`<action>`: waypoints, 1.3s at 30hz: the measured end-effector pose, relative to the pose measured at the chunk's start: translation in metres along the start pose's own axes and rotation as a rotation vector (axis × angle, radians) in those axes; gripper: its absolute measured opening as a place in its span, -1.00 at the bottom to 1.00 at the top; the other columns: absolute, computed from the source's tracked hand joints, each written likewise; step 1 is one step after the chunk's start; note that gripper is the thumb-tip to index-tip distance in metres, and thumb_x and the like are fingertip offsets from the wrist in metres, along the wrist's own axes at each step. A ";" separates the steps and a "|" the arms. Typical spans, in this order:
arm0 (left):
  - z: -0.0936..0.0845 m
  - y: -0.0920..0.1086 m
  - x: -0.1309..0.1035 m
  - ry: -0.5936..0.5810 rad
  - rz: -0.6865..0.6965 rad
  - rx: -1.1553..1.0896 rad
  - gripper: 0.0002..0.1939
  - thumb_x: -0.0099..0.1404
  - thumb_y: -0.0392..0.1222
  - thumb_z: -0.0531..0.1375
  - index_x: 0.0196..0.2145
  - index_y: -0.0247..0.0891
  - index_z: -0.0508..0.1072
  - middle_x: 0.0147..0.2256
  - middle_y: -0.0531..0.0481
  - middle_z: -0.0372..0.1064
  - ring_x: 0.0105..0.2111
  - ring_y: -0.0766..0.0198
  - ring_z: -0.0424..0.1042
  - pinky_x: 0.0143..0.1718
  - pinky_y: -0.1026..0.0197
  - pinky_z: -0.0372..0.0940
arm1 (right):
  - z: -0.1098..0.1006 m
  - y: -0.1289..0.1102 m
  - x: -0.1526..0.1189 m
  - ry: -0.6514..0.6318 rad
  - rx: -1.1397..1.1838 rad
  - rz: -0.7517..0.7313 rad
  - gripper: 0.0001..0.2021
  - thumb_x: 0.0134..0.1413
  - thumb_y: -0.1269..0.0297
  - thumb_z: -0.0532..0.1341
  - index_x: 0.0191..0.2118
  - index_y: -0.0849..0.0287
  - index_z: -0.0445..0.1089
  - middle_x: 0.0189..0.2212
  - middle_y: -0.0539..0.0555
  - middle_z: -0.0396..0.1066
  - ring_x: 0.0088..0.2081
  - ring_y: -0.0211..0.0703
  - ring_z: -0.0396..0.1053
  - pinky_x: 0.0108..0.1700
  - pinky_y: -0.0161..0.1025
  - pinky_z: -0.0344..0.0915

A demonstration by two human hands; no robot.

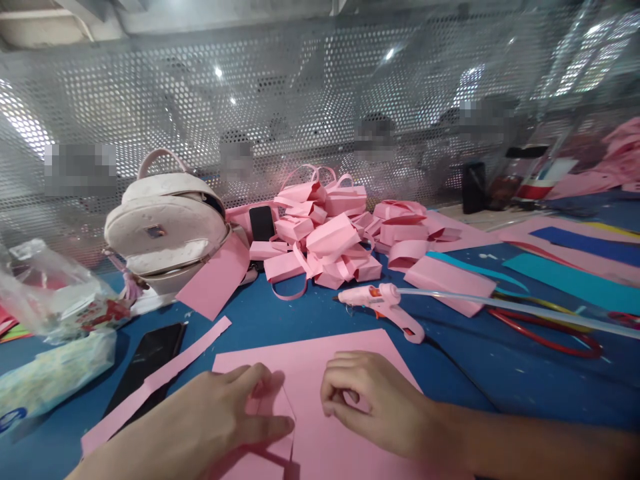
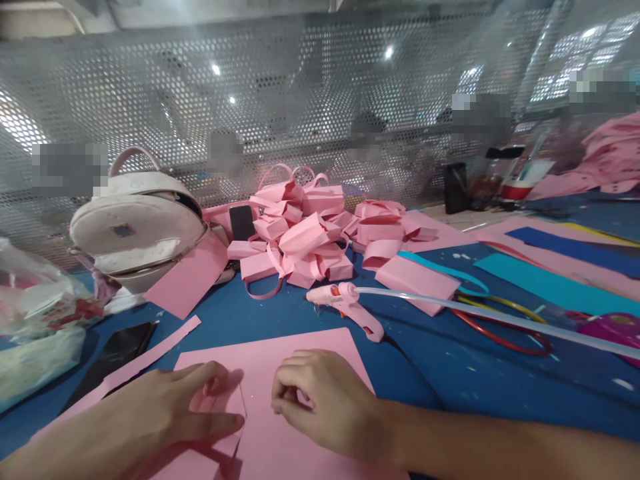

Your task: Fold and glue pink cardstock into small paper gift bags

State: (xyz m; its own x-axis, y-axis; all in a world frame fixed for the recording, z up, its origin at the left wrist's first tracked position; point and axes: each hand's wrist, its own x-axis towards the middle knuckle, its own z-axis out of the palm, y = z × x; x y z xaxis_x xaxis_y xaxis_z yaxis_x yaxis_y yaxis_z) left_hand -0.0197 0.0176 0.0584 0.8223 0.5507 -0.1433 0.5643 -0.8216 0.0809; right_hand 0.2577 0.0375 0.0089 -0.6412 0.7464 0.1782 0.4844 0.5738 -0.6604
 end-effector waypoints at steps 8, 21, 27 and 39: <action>-0.001 0.000 -0.002 0.040 0.018 -0.059 -0.49 0.39 -0.29 0.15 0.19 0.24 0.33 0.13 0.00 0.33 -0.09 0.19 0.47 -0.11 0.27 0.37 | -0.001 0.000 0.001 -0.012 -0.002 0.003 -0.88 0.02 0.49 0.26 -0.46 0.15 0.41 -0.53 -0.10 0.38 -0.43 -0.32 0.28 -0.35 -0.37 0.10; -0.022 -0.047 -0.016 -0.031 -0.518 -0.356 -0.73 0.40 -0.02 0.11 -0.08 -0.13 0.51 -0.14 -0.04 0.54 -0.18 0.11 0.51 -0.18 0.21 0.29 | -0.006 -0.006 0.000 -0.022 -0.003 0.028 -0.87 0.03 0.50 0.22 -0.45 0.16 0.46 -0.52 -0.05 0.41 -0.44 -0.25 0.31 -0.37 -0.35 0.12; 0.004 -0.050 -0.001 -0.114 -0.511 -0.643 -0.76 0.19 -0.02 0.29 -0.34 -0.23 0.41 -0.41 0.07 0.43 -0.39 0.23 0.41 -0.40 0.30 0.18 | -0.006 -0.007 -0.002 -0.011 0.007 0.029 -0.88 0.02 0.51 0.22 -0.43 0.17 0.46 -0.52 -0.06 0.39 -0.46 -0.27 0.29 -0.40 -0.36 0.10; -0.006 -0.044 0.000 -0.100 -0.516 -0.875 -0.69 0.11 -0.02 0.26 -0.41 -0.18 0.18 -0.57 0.24 0.01 -0.53 0.36 0.11 -0.46 0.32 0.08 | -0.010 -0.014 -0.002 -0.025 -0.011 0.053 -0.88 0.05 0.49 0.21 -0.42 0.19 0.47 -0.51 -0.04 0.39 -0.44 -0.26 0.30 -0.40 -0.37 0.12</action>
State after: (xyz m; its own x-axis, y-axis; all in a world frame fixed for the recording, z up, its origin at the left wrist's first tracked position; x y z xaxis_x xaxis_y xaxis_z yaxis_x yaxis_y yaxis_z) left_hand -0.0444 0.0546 0.0607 0.4762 0.7595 -0.4433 0.7370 -0.0697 0.6723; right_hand 0.2577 0.0308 0.0250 -0.6289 0.7674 0.1248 0.5244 0.5372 -0.6606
